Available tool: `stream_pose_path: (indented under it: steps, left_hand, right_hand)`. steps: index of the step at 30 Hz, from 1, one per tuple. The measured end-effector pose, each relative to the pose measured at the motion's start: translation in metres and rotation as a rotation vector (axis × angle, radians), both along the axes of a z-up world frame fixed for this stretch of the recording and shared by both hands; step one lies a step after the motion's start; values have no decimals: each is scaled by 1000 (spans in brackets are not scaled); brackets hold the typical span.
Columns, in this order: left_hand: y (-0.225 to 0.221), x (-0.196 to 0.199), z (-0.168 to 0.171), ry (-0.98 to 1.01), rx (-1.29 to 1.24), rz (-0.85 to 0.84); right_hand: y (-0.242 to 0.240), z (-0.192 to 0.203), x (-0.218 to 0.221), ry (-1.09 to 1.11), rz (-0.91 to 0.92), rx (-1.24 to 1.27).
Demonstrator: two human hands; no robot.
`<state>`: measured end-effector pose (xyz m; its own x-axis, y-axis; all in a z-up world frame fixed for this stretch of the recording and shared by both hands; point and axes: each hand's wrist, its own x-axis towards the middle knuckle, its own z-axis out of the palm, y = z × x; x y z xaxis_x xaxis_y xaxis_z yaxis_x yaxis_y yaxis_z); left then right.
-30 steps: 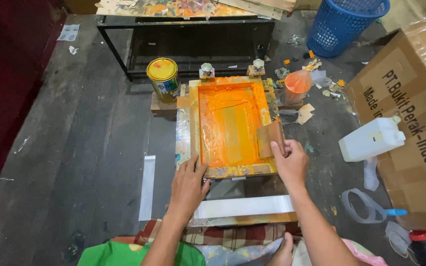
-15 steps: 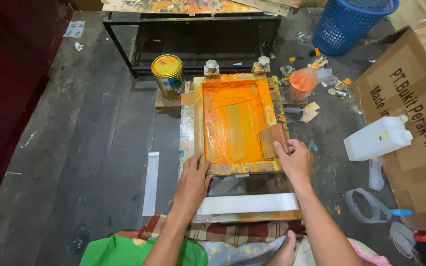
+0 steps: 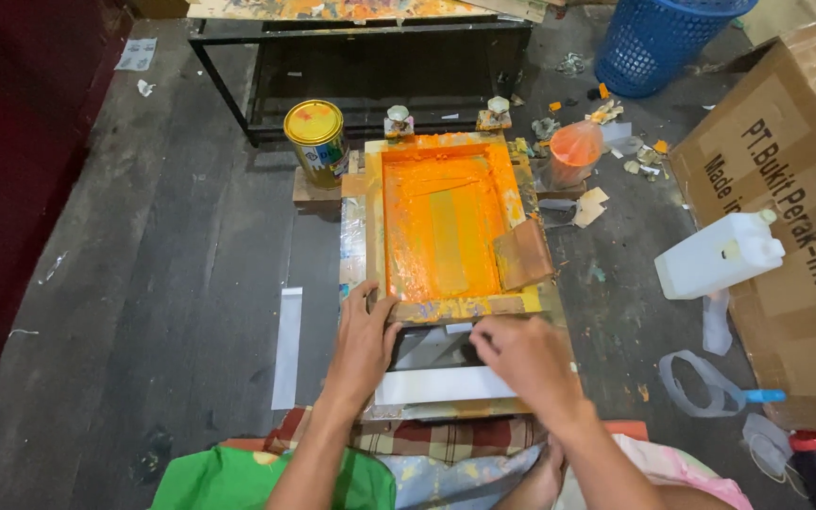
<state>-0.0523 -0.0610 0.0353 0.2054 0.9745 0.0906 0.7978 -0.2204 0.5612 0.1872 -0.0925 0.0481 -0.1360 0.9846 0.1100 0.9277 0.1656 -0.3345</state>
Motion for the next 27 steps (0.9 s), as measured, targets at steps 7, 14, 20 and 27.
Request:
stream_pose_path:
  steps: [7,14,20,27]
  left_hand:
    - [-1,-1,10,-61,11,28]
    - [-1,-4,16,-93,-12,27]
    - [-1,-3,14,-78,-38,30]
    - [0,-3,5,-29,-87,12]
  right_hand:
    - [3,-48,-16,-321,105,112]
    - [14,-56,-22,-379,131,296]
    - [3,-35,-23,-307,123,214]
    - [-18,-24,-23,-234,88,219]
